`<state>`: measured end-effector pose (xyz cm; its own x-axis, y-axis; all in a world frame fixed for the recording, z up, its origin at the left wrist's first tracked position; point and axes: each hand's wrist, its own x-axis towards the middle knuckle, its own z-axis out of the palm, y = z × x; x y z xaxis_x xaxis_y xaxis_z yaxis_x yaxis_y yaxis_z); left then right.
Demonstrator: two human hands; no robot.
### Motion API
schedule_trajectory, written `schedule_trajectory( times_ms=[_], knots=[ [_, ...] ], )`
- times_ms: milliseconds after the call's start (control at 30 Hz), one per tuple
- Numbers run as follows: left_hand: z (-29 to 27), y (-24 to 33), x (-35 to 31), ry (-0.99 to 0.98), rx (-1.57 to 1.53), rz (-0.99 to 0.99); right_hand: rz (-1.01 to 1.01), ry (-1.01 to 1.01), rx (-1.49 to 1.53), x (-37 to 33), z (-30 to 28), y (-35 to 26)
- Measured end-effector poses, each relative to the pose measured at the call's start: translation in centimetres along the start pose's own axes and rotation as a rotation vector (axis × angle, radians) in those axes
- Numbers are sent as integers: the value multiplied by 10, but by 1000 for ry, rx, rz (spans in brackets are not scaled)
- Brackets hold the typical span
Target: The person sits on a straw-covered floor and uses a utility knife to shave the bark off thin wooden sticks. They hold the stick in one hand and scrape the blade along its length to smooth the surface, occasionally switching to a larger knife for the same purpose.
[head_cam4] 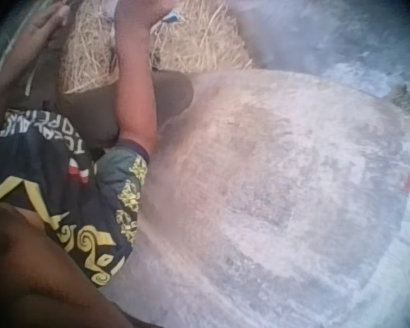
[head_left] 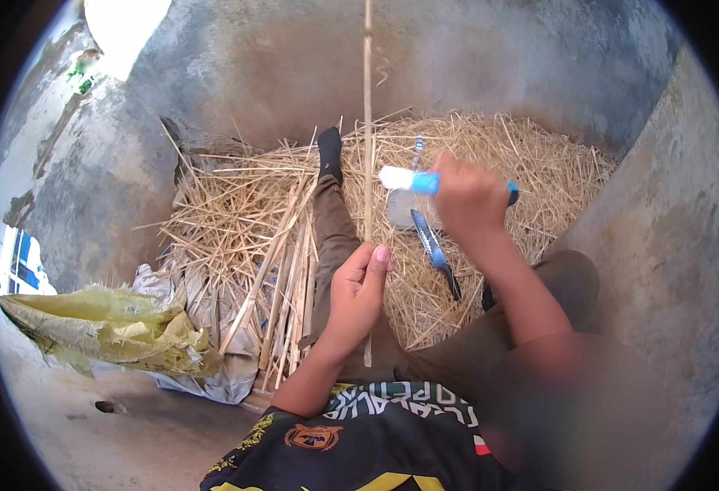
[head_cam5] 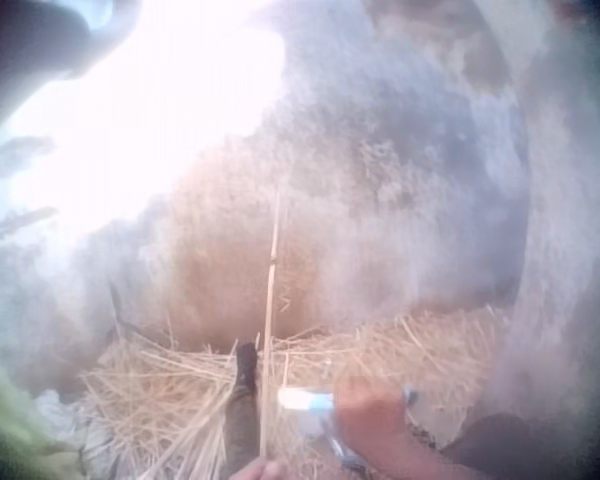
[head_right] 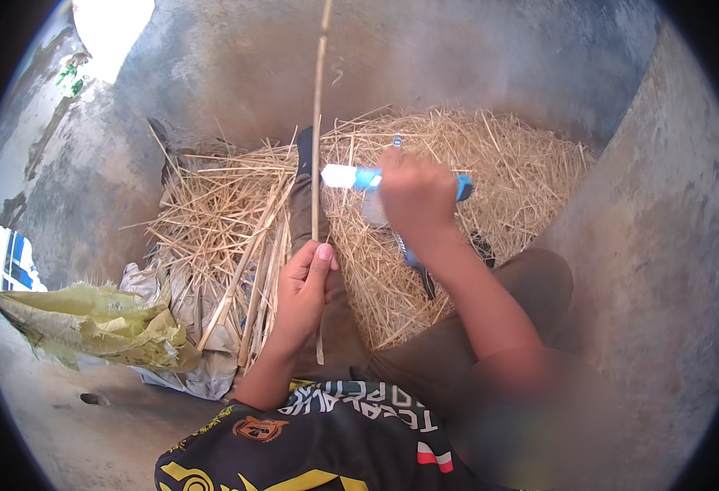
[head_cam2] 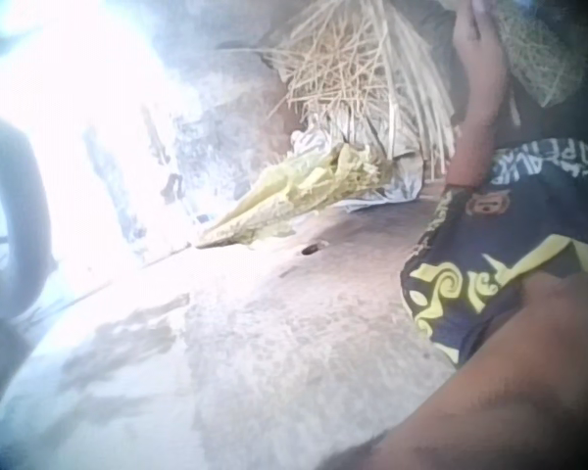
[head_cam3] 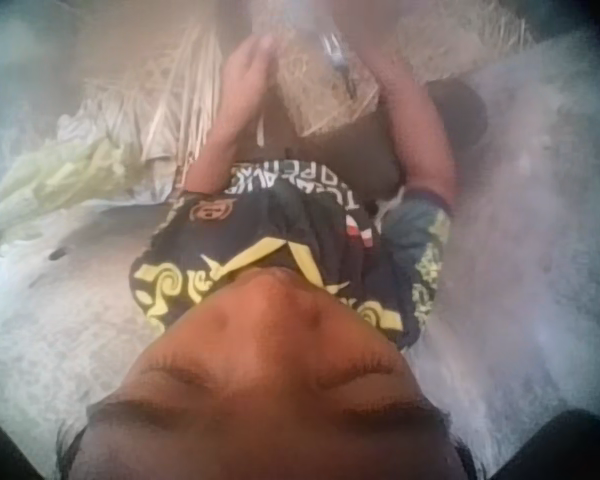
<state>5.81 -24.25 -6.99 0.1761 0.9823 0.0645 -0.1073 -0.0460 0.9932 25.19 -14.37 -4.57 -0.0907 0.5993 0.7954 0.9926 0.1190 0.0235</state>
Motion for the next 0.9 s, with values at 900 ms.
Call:
schedule_trajectory(
  times_ms=[900],
  knots=[
    [-19,-11,-19,-160,98,-32,45,-2,371,-3,-7,-2]
  ],
)
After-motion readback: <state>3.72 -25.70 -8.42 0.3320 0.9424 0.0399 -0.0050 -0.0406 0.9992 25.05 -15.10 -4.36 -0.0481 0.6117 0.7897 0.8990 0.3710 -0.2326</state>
